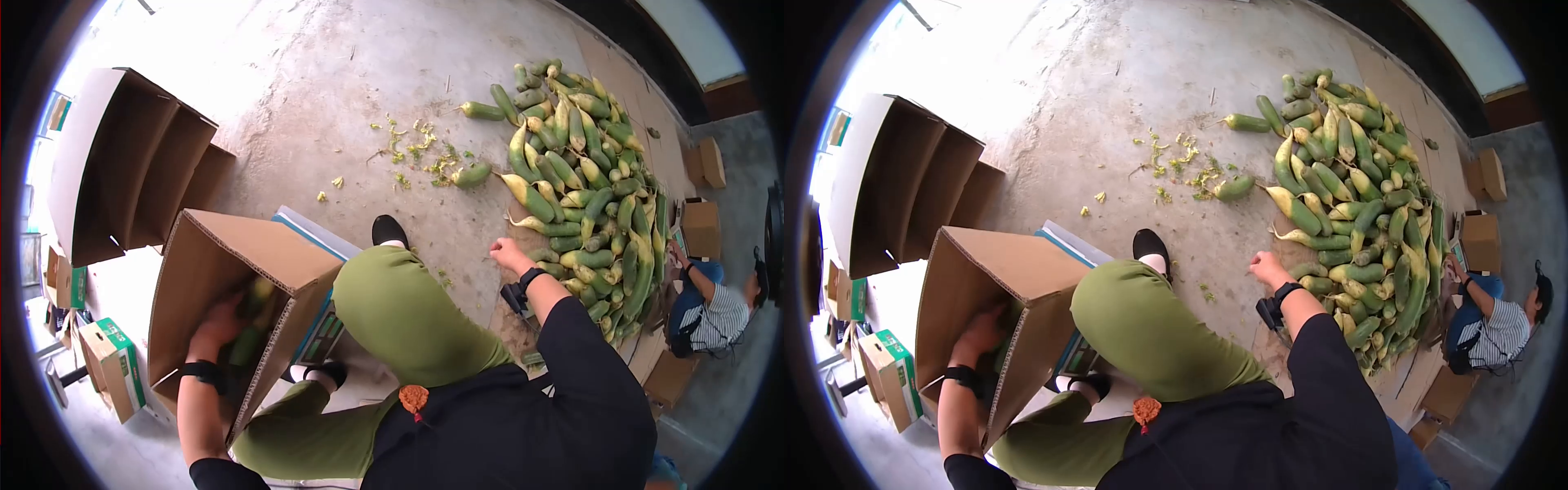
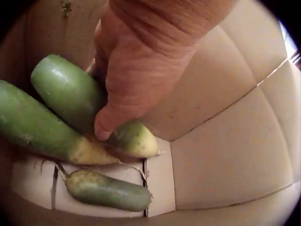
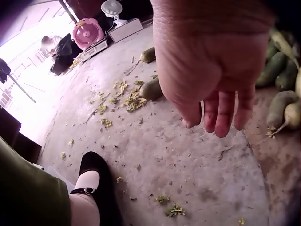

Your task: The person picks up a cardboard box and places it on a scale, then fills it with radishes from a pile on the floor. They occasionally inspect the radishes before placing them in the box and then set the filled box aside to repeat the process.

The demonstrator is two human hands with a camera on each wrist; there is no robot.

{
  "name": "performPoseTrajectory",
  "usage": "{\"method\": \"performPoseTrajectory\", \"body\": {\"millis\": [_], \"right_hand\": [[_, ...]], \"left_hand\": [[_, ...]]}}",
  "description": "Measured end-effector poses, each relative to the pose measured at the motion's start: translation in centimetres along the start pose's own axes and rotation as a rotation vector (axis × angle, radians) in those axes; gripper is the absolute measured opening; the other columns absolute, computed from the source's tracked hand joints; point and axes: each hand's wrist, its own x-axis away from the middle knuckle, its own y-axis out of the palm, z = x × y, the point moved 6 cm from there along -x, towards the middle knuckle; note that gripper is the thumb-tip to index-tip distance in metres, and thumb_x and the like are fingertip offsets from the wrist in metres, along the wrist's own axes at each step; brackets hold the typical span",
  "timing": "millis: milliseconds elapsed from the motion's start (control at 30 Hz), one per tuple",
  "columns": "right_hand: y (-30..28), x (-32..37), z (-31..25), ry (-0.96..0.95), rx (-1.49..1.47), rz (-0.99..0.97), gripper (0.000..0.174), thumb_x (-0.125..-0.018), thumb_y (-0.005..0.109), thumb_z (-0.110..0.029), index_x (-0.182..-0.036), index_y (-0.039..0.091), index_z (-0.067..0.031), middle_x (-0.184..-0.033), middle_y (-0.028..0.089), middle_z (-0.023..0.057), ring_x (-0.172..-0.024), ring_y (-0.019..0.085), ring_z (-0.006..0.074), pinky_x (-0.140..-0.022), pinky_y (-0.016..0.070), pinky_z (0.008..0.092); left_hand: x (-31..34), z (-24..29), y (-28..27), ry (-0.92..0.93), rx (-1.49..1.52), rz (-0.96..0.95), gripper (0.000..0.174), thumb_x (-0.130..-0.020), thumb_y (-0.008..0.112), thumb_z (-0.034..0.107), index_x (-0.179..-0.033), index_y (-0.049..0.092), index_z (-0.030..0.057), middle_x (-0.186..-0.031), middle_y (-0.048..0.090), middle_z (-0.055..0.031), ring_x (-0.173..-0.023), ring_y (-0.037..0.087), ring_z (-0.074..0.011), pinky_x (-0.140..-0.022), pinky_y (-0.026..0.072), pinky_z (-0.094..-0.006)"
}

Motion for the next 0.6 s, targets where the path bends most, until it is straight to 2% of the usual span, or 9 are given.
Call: {"method": "performPoseTrajectory", "body": {"millis": [133,200,267,300,367,400,500,567,600], "right_hand": [[-1.9,-1.5,1.4,0.037,0.021,0.031,0.019,-0.071,0.065,-0.015,-0.087,0.065,-0.0036,-0.083,0.066,0.0164,-0.081,0.063,0.0289,-0.074,0.0497,0.0370],[-3.4,-1.7,2.2,0.058,-0.004,0.038,0.020,-0.070,0.067,-0.016,-0.087,0.065,-0.0040,-0.084,0.066,0.0165,-0.082,0.063,0.0294,-0.076,0.0494,0.0367],[-5.8,-1.5,2.7,0.013,0.101,0.154,0.023,-0.073,0.066,-0.015,-0.093,0.063,-0.0026,-0.077,0.065,0.0111,-0.073,0.063,0.0219,-0.069,0.0499,0.0346],[-6.9,-1.5,3.4,0.097,0.100,0.147,0.026,-0.072,0.066,-0.018,-0.094,0.064,-0.0042,-0.085,0.066,0.0133,-0.083,0.063,0.0268,-0.076,0.0486,0.0357],[-9.2,-1.9,4.4,0.137,0.116,0.226,0.026,-0.072,0.067,-0.018,-0.094,0.064,-0.0051,-0.091,0.065,0.0157,-0.088,0.062,0.0299,-0.078,0.0485,0.0372],[-10.4,-1.9,5.3,0.174,0.133,0.307,0.025,-0.071,0.068,-0.018,-0.094,0.064,-0.0060,-0.096,0.064,0.0182,-0.092,0.061,0.0330,-0.080,0.0483,0.0387],[-12.9,-3.1,7.0,0.293,0.256,0.405,0.037,-0.074,0.062,-0.017,-0.110,0.059,-0.0098,-0.116,0.056,0.0184,-0.106,0.054,0.0350,-0.091,0.0448,0.0410],[-13.9,-4.1,7.3,0.251,0.305,0.485,0.044,-0.074,0.061,-0.018,-0.116,0.055,-0.0059,-0.115,0.055,0.0218,-0.109,0.052,0.0369,-0.094,0.0426,0.0415],[-14.3,-5.0,8.0,0.234,0.287,0.526,0.051,-0.072,0.066,-0.023,-0.116,0.052,-0.0029,-0.115,0.054,0.0226,-0.110,0.051,0.0371,-0.094,0.0417,0.0418]], "left_hand": [[4.4,1.1,-4.2,-0.111,0.187,-0.135,0.063,-0.075,0.067,0.014,-0.132,0.043,0.0053,-0.128,0.050,-0.0187,-0.116,0.051,-0.0294,-0.096,0.0422,-0.0362],[8.4,4.4,-7.8,-0.147,0.430,0.023,0.060,-0.078,0.064,0.008,-0.133,0.041,0.0023,-0.128,0.051,-0.0149,-0.116,0.050,-0.0257,-0.097,0.0410,-0.0342],[12.2,6.9,-10.1,-0.079,0.480,0.221,0.057,-0.080,0.059,0.005,-0.133,0.040,0.0001,-0.128,0.050,-0.0128,-0.118,0.048,-0.0237,-0.096,0.0399,-0.0332],[13.8,8.4,-9.9,-0.082,0.478,0.214,0.057,-0.080,0.059,0.005,-0.133,0.040,0.0001,-0.128,0.050,-0.0128,-0.118,0.048,-0.0237,-0.096,0.0399,-0.0332],[17.0,10.1,-10.4,-0.104,0.586,0.511,0.051,-0.085,0.055,0.006,-0.133,0.040,0.0008,-0.129,0.050,-0.0125,-0.120,0.047,-0.0220,-0.096,0.0381,-0.0324],[17.8,10.1,-9.2,-0.111,0.584,0.507,0.051,-0.085,0.055,0.006,-0.133,0.040,0.0008,-0.129,0.050,-0.0125,-0.120,0.047,-0.0220,-0.096,0.0381,-0.0324],[20.4,9.4,-5.7,-0.122,0.557,0.839,0.043,-0.091,0.048,0.006,-0.133,0.042,0.0025,-0.130,0.049,-0.0129,-0.121,0.046,-0.0220,-0.097,0.0361,-0.0324],[20.6,10.4,-3.1,-0.181,0.614,0.966,0.042,-0.091,0.046,0.004,-0.133,0.042,0.0025,-0.133,0.047,-0.0123,-0.123,0.044,-0.0208,-0.099,0.0341,-0.0329],[20.8,11.1,-2.0,-0.228,0.627,1.026,0.042,-0.091,0.046,0.003,-0.133,0.042,0.0027,-0.134,0.046,-0.0116,-0.124,0.043,-0.0202,-0.100,0.0332,-0.0330]]}}
